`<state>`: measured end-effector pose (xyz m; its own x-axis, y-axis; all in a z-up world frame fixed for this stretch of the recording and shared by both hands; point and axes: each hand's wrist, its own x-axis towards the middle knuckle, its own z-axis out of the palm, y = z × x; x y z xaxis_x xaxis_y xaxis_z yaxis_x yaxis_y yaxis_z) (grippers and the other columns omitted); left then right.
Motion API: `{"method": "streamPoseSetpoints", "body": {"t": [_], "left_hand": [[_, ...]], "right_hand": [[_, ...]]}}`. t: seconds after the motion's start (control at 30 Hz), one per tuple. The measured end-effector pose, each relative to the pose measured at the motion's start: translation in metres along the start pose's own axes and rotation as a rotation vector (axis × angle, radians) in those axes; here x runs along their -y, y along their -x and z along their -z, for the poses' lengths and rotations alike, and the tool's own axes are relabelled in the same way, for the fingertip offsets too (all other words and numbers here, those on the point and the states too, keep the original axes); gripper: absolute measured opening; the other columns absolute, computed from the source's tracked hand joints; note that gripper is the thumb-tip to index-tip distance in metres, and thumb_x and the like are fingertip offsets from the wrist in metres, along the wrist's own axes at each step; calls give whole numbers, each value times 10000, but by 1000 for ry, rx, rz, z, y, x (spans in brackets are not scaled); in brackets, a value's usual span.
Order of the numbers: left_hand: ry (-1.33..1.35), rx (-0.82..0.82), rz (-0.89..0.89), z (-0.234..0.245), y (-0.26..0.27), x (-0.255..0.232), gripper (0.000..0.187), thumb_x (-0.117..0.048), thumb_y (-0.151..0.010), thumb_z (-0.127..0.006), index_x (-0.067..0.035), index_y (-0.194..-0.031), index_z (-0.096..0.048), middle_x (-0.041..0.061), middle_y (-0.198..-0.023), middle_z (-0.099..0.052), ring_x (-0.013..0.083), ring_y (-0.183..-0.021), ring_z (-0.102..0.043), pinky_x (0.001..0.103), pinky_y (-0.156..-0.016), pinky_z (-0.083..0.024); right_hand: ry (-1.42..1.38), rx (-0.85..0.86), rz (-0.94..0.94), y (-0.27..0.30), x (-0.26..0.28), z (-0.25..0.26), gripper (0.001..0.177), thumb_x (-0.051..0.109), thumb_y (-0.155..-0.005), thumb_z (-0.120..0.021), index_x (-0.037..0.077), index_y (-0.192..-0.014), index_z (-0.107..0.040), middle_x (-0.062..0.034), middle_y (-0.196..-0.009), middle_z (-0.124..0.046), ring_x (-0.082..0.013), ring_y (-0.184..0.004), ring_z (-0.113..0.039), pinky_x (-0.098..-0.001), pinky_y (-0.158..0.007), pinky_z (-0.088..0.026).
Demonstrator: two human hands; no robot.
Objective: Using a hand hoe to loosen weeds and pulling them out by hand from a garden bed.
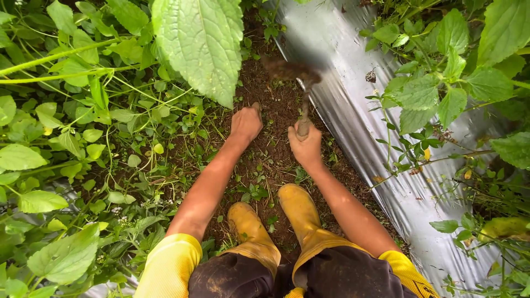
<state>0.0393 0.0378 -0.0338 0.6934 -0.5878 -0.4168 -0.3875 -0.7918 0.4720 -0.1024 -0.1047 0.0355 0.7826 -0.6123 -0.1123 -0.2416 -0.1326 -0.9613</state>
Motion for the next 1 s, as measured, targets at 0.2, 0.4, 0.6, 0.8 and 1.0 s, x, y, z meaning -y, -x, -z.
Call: {"method": "streamPoseSetpoints", "body": {"t": [0.2, 0.4, 0.6, 0.8, 1.0], "left_hand": [[-11, 6, 17, 16, 19, -1, 292, -192, -1031, -415, -11, -1032, -645, 222, -819, -738, 422, -792, -755, 547, -744, -599], [-22, -36, -25, 0, 20, 32, 286, -237, -1044, -422, -40, -1019, -628, 201, -759, -716, 415, -723, -746, 543, -685, -596], [-60, -31, -77, -1, 23, 31, 268, -211, -1040, -410, -43, -1027, -619, 178, -738, -711, 382, -691, -742, 518, -667, -598], [-34, -19, -130, -6, 30, 34, 269, -188, -1067, -400, -48, -1081, -629, 167, -770, -704, 344, -665, -724, 482, -638, -590], [-58, -40, -194, 2, 44, 36, 250, -178, -1079, -421, -43, -1077, -632, 148, -789, -700, 305, -660, -708, 452, -608, -584]], "right_hand": [[64, 210, -317, 15, -5, -3, 86, 38, -905, -672, 45, -840, -616, -68, -511, -580, -148, -378, -554, -275, -404, -467], [-47, 114, -5, 4, 10, -17, 210, 18, -963, -642, 91, -797, -536, -52, -461, -543, -133, -367, -547, -243, -427, -455], [-65, 263, -363, 35, -9, -21, 123, 24, -911, -610, 69, -821, -539, -71, -454, -544, -166, -329, -534, -283, -410, -453], [-82, 153, -369, 28, 22, -23, 108, 51, -918, -641, 47, -871, -544, -95, -490, -549, -164, -347, -552, -285, -383, -453], [-75, 268, -436, 44, 11, -29, 96, 29, -927, -598, 67, -842, -575, -19, -492, -553, -139, -327, -546, -269, -336, -458]]}}
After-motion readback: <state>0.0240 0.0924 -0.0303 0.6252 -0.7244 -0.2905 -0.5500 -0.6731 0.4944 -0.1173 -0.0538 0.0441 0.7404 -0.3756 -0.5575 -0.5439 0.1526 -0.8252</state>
